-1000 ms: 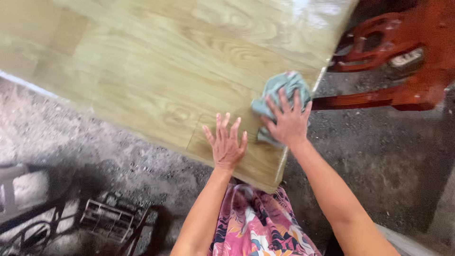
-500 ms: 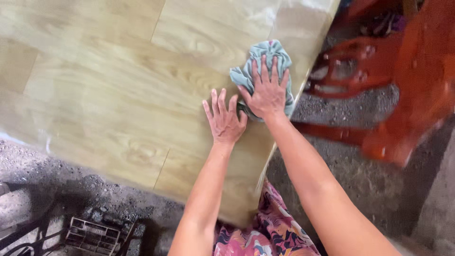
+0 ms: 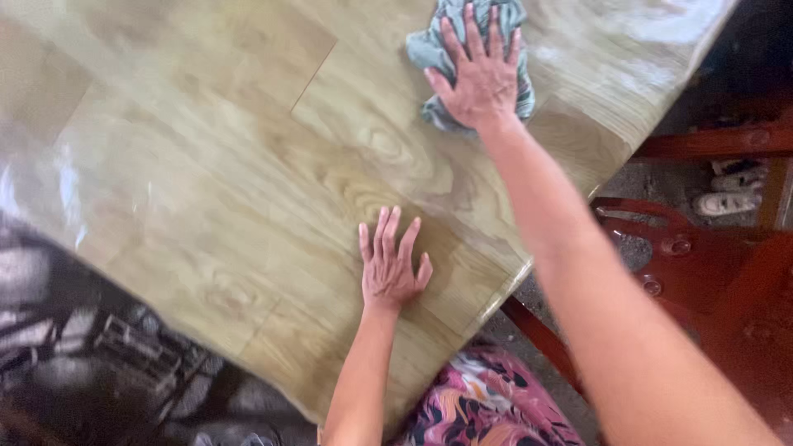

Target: The person wipes the surface of a wooden table using a cloth. They move the cloth across the table in various directions, covering different areas while occasionally repositioning their hands.

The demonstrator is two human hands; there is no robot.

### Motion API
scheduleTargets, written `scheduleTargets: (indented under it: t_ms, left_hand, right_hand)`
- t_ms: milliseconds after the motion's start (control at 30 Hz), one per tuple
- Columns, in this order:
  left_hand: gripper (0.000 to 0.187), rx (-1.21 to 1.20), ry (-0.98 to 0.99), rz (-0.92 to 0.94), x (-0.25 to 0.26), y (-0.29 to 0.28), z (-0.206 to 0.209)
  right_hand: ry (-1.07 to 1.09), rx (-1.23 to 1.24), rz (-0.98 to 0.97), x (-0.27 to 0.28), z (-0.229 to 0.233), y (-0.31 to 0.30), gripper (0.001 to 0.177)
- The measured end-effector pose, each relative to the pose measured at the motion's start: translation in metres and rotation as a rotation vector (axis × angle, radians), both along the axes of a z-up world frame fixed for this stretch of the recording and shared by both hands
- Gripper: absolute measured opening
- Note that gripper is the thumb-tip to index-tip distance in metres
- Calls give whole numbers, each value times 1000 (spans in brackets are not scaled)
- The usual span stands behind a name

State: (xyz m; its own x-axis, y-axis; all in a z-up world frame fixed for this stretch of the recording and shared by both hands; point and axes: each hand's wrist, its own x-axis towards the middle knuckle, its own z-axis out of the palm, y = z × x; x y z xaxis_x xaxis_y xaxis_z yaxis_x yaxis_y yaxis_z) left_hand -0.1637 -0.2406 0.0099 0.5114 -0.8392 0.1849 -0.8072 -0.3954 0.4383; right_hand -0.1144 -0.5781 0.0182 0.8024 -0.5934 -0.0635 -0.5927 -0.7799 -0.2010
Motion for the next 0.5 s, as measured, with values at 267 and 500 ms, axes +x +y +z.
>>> scheduleTargets:
  t_ms: [267,500]
  left_hand:
    - [93,-106,-8,46,-3,5,-16]
    - [103,-151,-76,124,-6,8,-34]
  right_hand:
    - [-49,-102,900,-65,19,114,75]
    - [-80,-94,903,-52,1,174,75]
